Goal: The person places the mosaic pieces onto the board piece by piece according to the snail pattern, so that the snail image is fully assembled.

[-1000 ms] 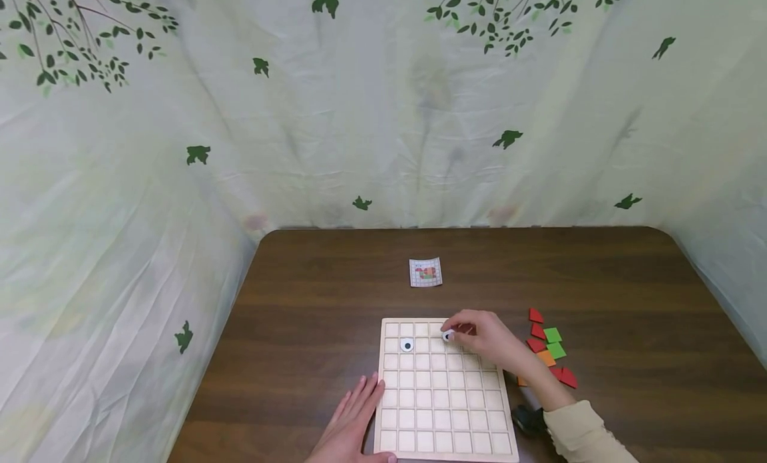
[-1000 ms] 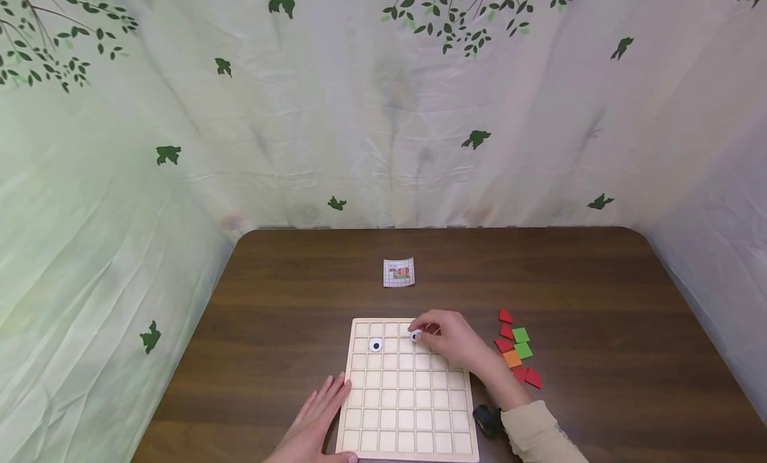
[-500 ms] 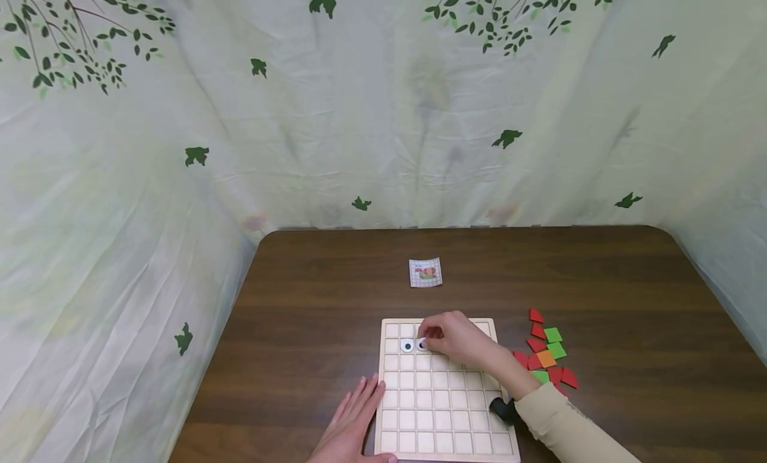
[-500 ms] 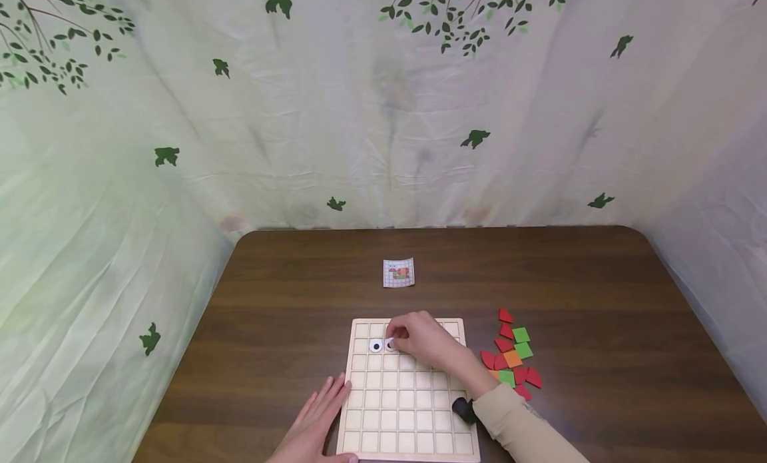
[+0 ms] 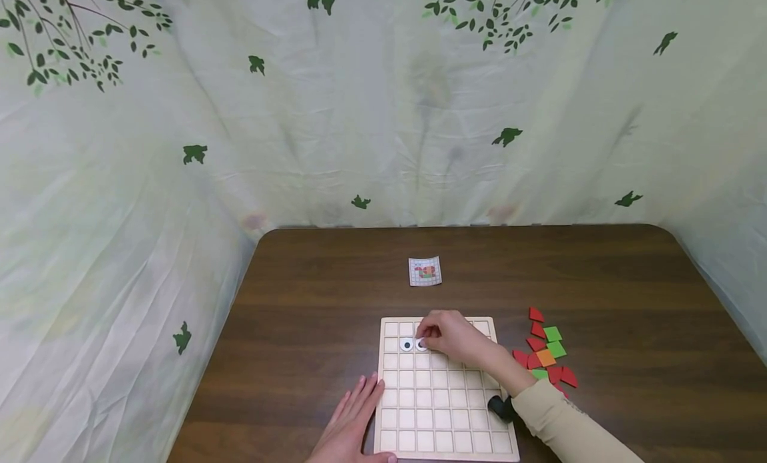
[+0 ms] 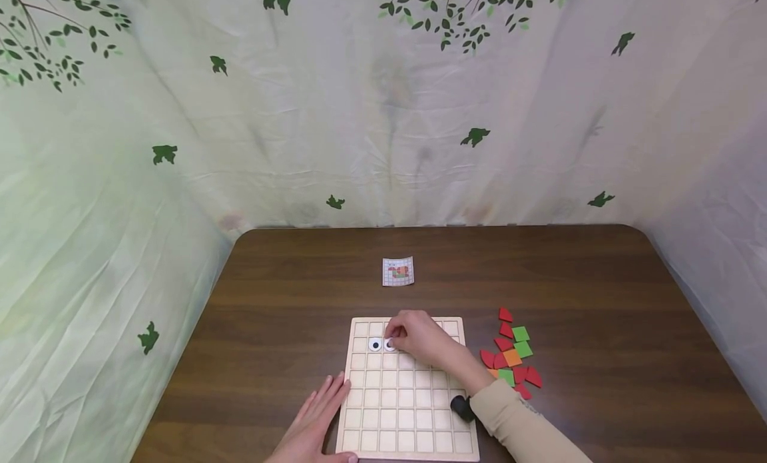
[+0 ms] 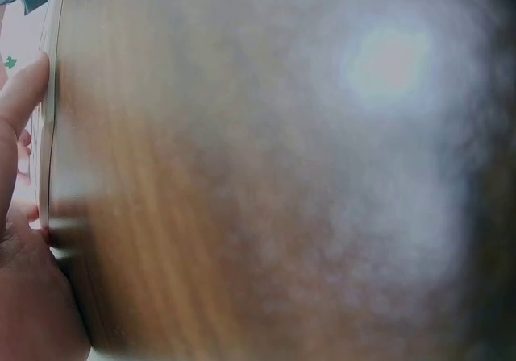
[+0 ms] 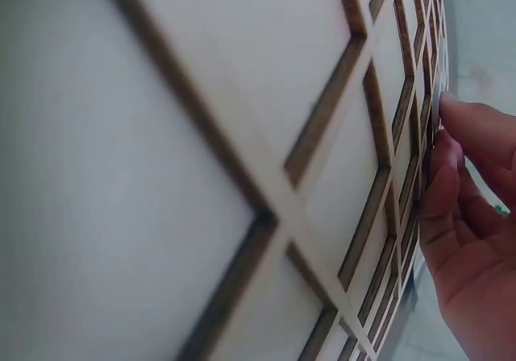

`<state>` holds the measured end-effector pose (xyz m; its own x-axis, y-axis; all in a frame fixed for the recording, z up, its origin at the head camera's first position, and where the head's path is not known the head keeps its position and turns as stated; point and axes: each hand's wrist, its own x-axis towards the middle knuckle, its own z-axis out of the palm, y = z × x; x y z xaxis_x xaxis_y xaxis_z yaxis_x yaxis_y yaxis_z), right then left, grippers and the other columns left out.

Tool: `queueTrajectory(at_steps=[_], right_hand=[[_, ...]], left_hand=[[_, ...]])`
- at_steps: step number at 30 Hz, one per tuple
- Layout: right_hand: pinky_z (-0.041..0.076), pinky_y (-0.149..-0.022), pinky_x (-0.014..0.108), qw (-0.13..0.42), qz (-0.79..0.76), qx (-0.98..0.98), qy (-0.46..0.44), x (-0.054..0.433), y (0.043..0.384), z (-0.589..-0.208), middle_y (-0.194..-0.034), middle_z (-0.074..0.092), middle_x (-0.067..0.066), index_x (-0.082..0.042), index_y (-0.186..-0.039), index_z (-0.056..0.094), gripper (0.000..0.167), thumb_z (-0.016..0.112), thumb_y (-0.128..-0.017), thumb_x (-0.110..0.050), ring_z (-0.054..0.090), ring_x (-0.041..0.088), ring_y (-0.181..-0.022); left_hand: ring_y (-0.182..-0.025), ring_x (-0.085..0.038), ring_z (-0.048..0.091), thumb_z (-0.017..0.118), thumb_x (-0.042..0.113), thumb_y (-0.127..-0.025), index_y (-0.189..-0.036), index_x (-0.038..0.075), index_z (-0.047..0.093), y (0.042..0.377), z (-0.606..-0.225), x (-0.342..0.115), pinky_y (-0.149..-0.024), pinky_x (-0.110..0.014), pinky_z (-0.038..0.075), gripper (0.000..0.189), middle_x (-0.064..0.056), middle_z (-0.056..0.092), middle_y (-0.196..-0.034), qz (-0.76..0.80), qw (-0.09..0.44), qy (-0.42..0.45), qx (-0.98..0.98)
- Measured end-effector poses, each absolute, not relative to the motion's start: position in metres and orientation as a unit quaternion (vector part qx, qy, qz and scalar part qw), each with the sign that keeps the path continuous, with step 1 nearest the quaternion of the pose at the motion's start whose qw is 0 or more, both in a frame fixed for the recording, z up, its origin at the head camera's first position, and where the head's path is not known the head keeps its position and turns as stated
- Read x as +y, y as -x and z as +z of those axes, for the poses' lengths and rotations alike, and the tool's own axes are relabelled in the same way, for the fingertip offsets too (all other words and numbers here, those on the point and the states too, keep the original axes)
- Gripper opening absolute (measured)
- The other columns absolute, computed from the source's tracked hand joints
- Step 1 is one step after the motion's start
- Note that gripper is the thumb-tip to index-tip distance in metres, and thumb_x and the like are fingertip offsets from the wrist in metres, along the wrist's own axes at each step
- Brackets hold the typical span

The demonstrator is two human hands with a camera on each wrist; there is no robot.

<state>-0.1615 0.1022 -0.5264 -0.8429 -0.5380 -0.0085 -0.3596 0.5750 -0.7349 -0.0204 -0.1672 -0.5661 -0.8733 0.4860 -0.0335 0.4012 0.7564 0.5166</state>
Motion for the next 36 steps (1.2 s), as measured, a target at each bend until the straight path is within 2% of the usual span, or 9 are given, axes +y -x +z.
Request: queueTrajectory(at_steps=[4,7,12,21,28,31,36], right_hand=[[0.049,-0.067,0.025,0.116,-0.374,0.881,0.263,0.104,0.159,-0.523,-0.085,0.062,-0.007,-0.014,-0.096,0.072,0.015,0.070,-0.088,-0.002,0.054,0.009,-0.074],[0.049,-0.069,0.026,0.121,-0.376,0.879,0.268,0.109,0.156,-0.520,-0.088,0.064,-0.002,-0.012,-0.100,0.072,0.019,0.068,-0.088,0.002,0.054,0.010,-0.076],[0.049,-0.071,0.029,0.116,-0.386,0.879,0.255,0.126,0.147,-0.520,-0.091,0.064,-0.002,-0.012,-0.104,0.071,0.020,0.067,-0.088,0.000,0.054,0.011,-0.079],[0.050,-0.071,0.028,0.093,-0.405,0.884,0.213,0.169,0.135,-0.517,-0.095,0.065,-0.007,-0.016,-0.107,0.071,0.019,0.068,-0.091,-0.006,0.057,0.009,-0.082],[0.052,-0.067,0.025,0.056,-0.395,0.894,0.204,0.206,0.131,-0.515,-0.099,0.068,-0.004,-0.015,-0.106,0.072,0.021,0.069,-0.090,-0.003,0.057,0.010,-0.078],[0.054,-0.071,0.028,0.030,-0.379,0.908,0.178,0.222,0.130,-0.515,-0.105,0.068,-0.005,-0.016,-0.109,0.073,0.024,0.071,-0.089,-0.002,0.059,0.010,-0.083],[0.055,-0.078,0.043,-0.025,-0.338,0.930,0.143,0.243,0.131,-0.517,-0.113,0.067,0.001,-0.013,-0.118,0.069,0.033,0.072,-0.087,-0.002,0.062,0.021,-0.094]], left_hand=[[-0.147,-0.027,0.016,0.059,0.076,-0.078,-0.158,0.016,0.024,0.021,-0.566,-0.167,-0.108,-0.013,-0.011,0.106,-0.006,0.021,-0.162,0.255,0.082,-0.238,0.934],[-0.147,-0.026,0.018,0.059,0.076,-0.079,-0.157,0.015,0.026,0.020,-0.568,-0.168,-0.107,-0.012,-0.012,0.105,-0.007,0.023,-0.162,0.246,0.055,-0.249,0.935],[-0.148,-0.021,0.017,0.058,0.076,-0.079,-0.156,0.013,0.028,0.020,-0.571,-0.168,-0.109,-0.013,-0.010,0.104,-0.007,0.026,-0.160,0.232,0.022,-0.259,0.937],[-0.149,-0.011,0.007,0.060,0.075,-0.079,-0.156,0.013,0.028,0.020,-0.572,-0.168,-0.109,-0.013,-0.008,0.104,-0.008,0.025,-0.161,0.247,0.026,-0.258,0.934],[-0.149,-0.015,0.011,0.057,0.077,-0.080,-0.157,0.015,0.027,0.018,-0.574,-0.168,-0.109,-0.014,-0.007,0.103,-0.006,0.025,-0.161,0.224,0.014,-0.259,0.939],[-0.149,-0.015,0.011,0.057,0.076,-0.080,-0.157,0.016,0.026,0.019,-0.574,-0.168,-0.109,-0.014,-0.008,0.103,-0.004,0.023,-0.162,0.228,0.024,-0.254,0.940],[-0.148,-0.016,0.011,0.058,0.076,-0.079,-0.158,0.017,0.025,0.020,-0.572,-0.169,-0.109,-0.013,-0.007,0.104,-0.004,0.021,-0.162,0.237,0.034,-0.253,0.937]])
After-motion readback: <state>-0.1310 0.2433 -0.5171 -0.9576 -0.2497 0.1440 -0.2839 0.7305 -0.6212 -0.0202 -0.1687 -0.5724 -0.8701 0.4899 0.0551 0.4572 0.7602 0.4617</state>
